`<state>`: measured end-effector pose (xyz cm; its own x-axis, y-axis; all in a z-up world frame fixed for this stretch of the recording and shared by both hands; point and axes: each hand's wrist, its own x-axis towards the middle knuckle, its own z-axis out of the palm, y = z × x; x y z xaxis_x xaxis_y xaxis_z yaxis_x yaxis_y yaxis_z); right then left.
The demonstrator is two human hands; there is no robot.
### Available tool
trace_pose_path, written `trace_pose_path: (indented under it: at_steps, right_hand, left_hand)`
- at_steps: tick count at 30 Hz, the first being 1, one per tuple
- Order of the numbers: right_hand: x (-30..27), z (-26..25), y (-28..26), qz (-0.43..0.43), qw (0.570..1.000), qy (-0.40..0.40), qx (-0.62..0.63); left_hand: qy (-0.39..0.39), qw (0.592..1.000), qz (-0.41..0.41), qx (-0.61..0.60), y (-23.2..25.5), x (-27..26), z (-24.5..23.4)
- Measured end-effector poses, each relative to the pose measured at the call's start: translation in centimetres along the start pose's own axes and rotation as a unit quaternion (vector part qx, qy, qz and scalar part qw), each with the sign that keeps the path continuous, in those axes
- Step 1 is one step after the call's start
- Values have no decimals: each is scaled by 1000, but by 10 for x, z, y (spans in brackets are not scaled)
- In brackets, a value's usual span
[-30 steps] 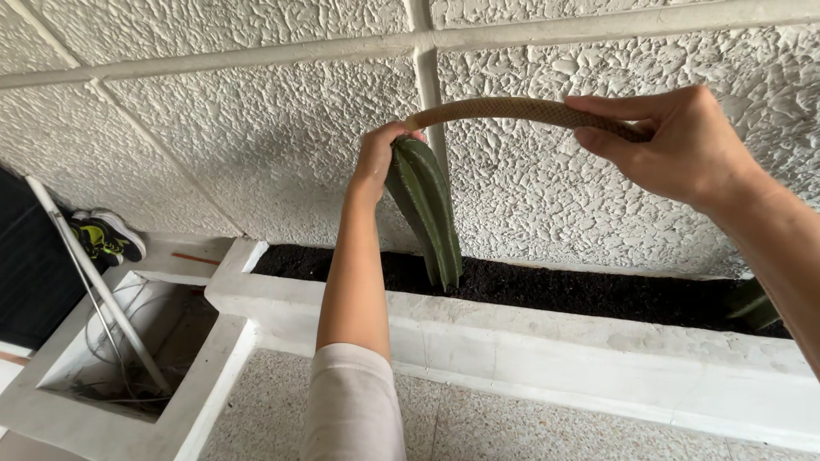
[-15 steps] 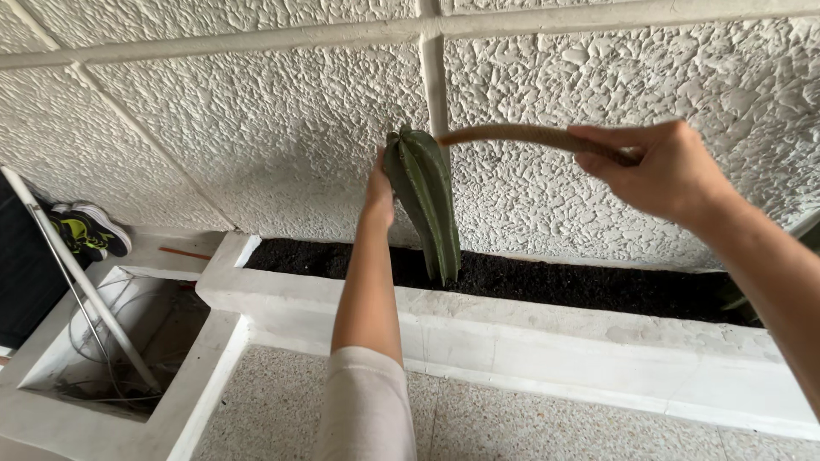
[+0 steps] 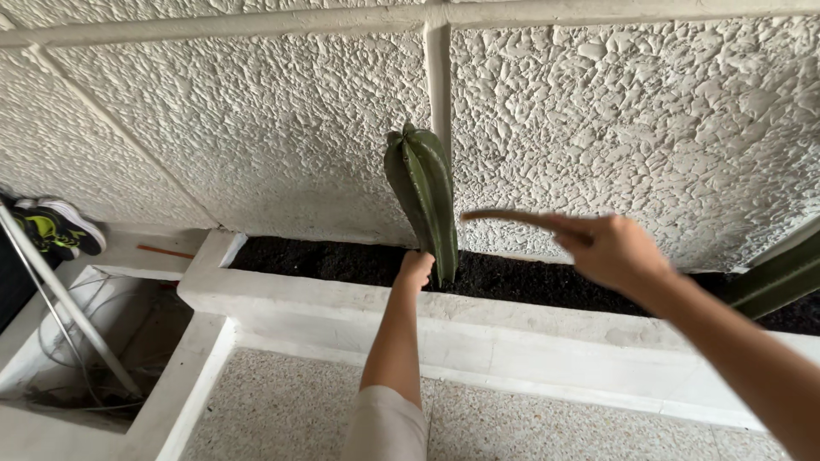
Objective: The person waters cactus and other indoor plants in a long planter using a flexible hose, while also using their hands to adjust the soil and leaves.
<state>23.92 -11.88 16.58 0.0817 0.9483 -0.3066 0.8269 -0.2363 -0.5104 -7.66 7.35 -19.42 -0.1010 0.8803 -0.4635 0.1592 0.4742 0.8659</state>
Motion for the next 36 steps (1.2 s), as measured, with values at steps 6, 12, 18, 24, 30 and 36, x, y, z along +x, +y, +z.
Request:
trace_pose_path:
  at_steps: [6,12,18,24,30,36]
  right_hand:
    - [31,90,54,-141,984,102,-48]
    - [16,141,98,-184,966,174,-59]
    - [-10,125,90,-291,924,247,-26]
    - [-18,115,75,-332,897,290,-36]
    - [-10,116,73,-263,934,227,-84]
    - [5,132,87,-208,957,145,-140]
  left_hand:
    - [1,997,-73,-19,-43,-7,27]
    - [-21,990,-117,-77,-57,-16,41]
    - [18,982,-139,-125,-41,-8,44]
    - [-27,943,-123,-309,-13,-9,58]
    - [-12,970,-90,-227,6,-9,67]
    - [-35,990,-11,135,-47,2,61]
